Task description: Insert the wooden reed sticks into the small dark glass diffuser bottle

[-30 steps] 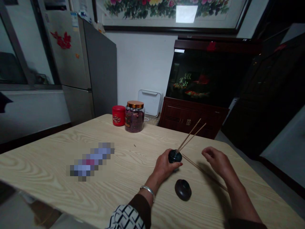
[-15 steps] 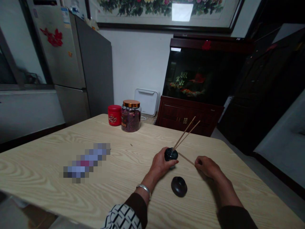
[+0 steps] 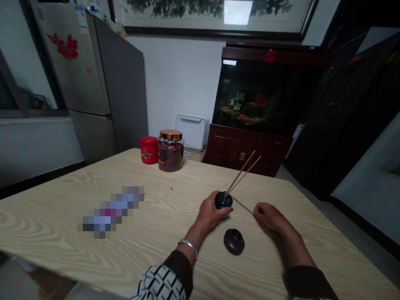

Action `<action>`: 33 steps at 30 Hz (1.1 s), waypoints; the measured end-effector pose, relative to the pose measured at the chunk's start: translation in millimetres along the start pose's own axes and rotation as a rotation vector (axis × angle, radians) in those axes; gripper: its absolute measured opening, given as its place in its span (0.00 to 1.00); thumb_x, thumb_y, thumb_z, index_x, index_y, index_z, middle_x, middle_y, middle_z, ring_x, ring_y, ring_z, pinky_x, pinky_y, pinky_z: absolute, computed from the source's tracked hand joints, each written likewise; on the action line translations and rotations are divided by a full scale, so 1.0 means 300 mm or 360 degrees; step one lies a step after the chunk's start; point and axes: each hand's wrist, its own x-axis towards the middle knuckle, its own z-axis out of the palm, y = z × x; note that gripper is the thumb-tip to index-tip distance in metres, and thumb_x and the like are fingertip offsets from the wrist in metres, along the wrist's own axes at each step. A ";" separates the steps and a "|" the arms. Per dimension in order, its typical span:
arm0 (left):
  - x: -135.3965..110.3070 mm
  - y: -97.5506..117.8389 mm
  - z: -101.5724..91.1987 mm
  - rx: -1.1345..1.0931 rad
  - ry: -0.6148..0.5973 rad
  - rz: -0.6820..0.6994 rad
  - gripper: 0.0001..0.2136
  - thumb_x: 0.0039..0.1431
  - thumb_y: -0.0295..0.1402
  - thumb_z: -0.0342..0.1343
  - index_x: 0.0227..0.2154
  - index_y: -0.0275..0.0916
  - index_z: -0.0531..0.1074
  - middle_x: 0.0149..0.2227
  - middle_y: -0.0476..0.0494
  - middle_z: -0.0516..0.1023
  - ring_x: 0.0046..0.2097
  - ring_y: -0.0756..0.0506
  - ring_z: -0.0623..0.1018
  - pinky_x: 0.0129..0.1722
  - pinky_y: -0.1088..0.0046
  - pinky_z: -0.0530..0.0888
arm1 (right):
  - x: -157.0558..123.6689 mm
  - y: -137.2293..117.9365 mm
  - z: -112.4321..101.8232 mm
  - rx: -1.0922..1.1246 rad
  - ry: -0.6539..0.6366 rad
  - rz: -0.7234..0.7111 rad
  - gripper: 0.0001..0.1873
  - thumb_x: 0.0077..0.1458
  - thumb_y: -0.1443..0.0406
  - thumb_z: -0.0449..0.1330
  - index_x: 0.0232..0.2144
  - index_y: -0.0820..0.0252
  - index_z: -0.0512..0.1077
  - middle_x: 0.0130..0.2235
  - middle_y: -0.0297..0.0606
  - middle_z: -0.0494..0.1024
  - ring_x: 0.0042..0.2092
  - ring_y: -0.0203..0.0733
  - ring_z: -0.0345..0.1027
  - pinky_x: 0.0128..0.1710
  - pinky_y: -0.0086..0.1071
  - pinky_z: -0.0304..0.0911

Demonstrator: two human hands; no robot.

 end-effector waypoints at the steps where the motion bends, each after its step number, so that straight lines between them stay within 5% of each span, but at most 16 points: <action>1: 0.000 0.001 0.000 -0.0001 -0.0002 0.0001 0.28 0.45 0.41 0.69 0.50 0.38 0.71 0.41 0.43 0.79 0.42 0.42 0.78 0.42 0.68 0.74 | -0.003 -0.002 -0.003 0.0024 0.0012 -0.0002 0.06 0.50 0.67 0.57 0.27 0.59 0.75 0.31 0.37 0.79 0.34 0.38 0.68 0.33 0.28 0.55; 7: -0.003 0.010 -0.003 0.0021 0.0010 -0.0014 0.28 0.44 0.41 0.69 0.49 0.39 0.72 0.40 0.44 0.79 0.41 0.42 0.78 0.43 0.68 0.74 | -0.043 -0.010 -0.113 0.0399 0.0330 -0.0119 0.06 0.48 0.64 0.58 0.23 0.59 0.73 0.25 0.36 0.76 0.29 0.39 0.67 0.31 0.31 0.58; 12: -0.003 0.012 -0.001 -0.0013 0.0026 -0.0030 0.29 0.43 0.41 0.70 0.49 0.39 0.72 0.41 0.43 0.79 0.42 0.41 0.78 0.44 0.66 0.75 | -0.107 -0.088 -0.255 0.1558 0.0948 -0.0134 0.14 0.43 0.57 0.68 0.30 0.59 0.75 0.30 0.36 0.76 0.28 0.35 0.66 0.22 0.26 0.59; 16: -0.002 0.015 -0.003 -0.0026 0.0020 -0.0047 0.28 0.43 0.40 0.70 0.49 0.38 0.72 0.40 0.43 0.79 0.42 0.41 0.78 0.45 0.65 0.75 | -0.143 -0.241 -0.277 0.2307 0.1156 -0.0272 0.17 0.38 0.58 0.73 0.29 0.59 0.74 0.33 0.34 0.77 0.29 0.32 0.69 0.22 0.22 0.64; 23: -0.003 0.013 -0.004 -0.0025 0.0004 -0.0022 0.27 0.43 0.41 0.70 0.48 0.39 0.72 0.40 0.44 0.79 0.41 0.43 0.77 0.42 0.69 0.74 | -0.107 -0.421 -0.196 0.2112 0.1379 -0.0506 0.12 0.48 0.60 0.70 0.31 0.61 0.73 0.33 0.35 0.77 0.31 0.34 0.72 0.26 0.26 0.70; 33: -0.001 0.008 -0.002 0.0004 0.0013 -0.0040 0.27 0.43 0.42 0.69 0.47 0.41 0.72 0.39 0.47 0.79 0.40 0.44 0.77 0.41 0.72 0.72 | -0.051 -0.444 -0.109 0.1870 0.1129 -0.0502 0.15 0.51 0.56 0.67 0.34 0.60 0.72 0.31 0.33 0.76 0.32 0.37 0.73 0.29 0.31 0.73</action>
